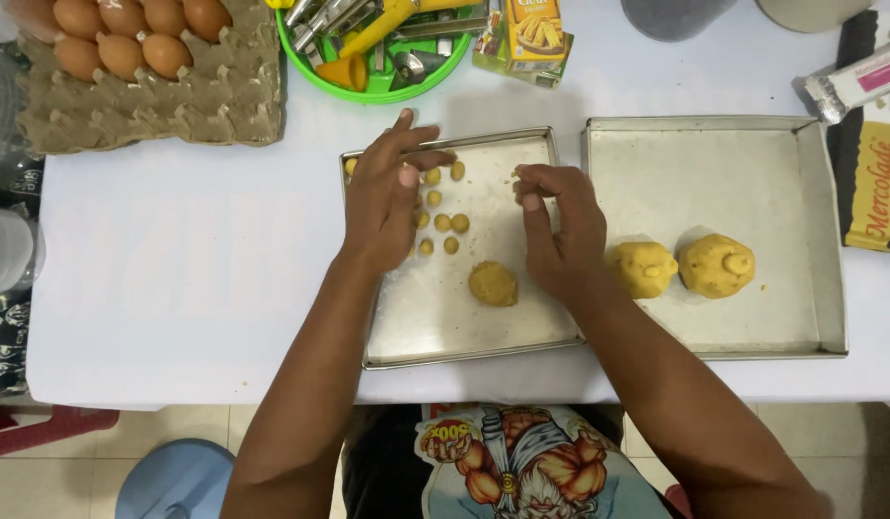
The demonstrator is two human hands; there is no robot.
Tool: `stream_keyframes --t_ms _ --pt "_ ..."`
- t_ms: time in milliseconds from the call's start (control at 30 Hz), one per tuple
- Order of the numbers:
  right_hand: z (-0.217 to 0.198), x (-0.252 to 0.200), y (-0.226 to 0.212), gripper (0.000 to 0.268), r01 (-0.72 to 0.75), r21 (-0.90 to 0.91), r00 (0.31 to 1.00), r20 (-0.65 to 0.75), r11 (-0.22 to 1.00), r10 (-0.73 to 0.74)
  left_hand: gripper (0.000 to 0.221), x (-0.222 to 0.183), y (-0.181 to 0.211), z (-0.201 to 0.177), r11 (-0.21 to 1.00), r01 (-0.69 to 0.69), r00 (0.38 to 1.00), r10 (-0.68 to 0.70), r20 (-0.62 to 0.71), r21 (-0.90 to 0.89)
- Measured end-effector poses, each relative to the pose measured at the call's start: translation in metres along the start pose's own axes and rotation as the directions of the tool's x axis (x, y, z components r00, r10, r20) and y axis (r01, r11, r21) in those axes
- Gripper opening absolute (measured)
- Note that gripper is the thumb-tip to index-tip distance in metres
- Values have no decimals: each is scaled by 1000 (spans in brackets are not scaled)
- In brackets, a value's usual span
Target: Preparing filled cookies by portioning dough, adding filling, and rolling them into balls on a baking tray.
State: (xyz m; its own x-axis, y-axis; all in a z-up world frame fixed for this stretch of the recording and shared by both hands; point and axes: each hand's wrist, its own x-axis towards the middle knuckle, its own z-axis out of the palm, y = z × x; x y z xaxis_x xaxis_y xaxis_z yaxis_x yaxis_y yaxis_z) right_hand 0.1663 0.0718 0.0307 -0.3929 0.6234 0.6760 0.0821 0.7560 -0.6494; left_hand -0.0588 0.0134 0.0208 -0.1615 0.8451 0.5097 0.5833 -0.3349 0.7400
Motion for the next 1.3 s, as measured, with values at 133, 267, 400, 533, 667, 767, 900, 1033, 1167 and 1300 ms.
stream_keyframes --t_ms 133,267,400,533,667,767,900,1033,1167,1300 --pt "2 1 -9 25 -69 67 996 60 995 65 65 -3 -6 4 992 -81 996 85 -28 96" --pt "0 -6 2 25 -65 90 991 127 994 53 69 -5 -6 4 993 -94 993 98 -65 73" --pt "-3 -8 6 30 -23 117 985 175 993 2 77 -4 -5 1 999 -52 981 51 -187 -1" --pt "-2 -4 0 31 -34 134 982 189 990 8 74 -4 -2 -2 999 -34 972 23 -236 -41" --pt "-1 3 -8 33 79 82 946 308 994 -100 75 -6 -9 -1 997 -81 954 76 -290 -5" --pt "2 4 -9 24 206 29 894 400 978 -201 74 -6 -9 -1 994 -105 947 100 -305 1" --pt "3 1 -13 22 287 2 839 482 958 -252 72 -7 -11 3 991 -127 939 130 -319 29" --pt "2 -2 -9 27 275 -10 829 510 961 -232 65 -8 -12 3 986 -161 925 168 -340 49" --pt "4 0 -14 23 317 -3 818 508 949 -271 67 -9 -15 3 979 -182 921 202 -334 92" --pt "8 -8 -8 23 412 22 796 478 911 -372 68 -10 -24 6 971 -213 924 235 -301 105"
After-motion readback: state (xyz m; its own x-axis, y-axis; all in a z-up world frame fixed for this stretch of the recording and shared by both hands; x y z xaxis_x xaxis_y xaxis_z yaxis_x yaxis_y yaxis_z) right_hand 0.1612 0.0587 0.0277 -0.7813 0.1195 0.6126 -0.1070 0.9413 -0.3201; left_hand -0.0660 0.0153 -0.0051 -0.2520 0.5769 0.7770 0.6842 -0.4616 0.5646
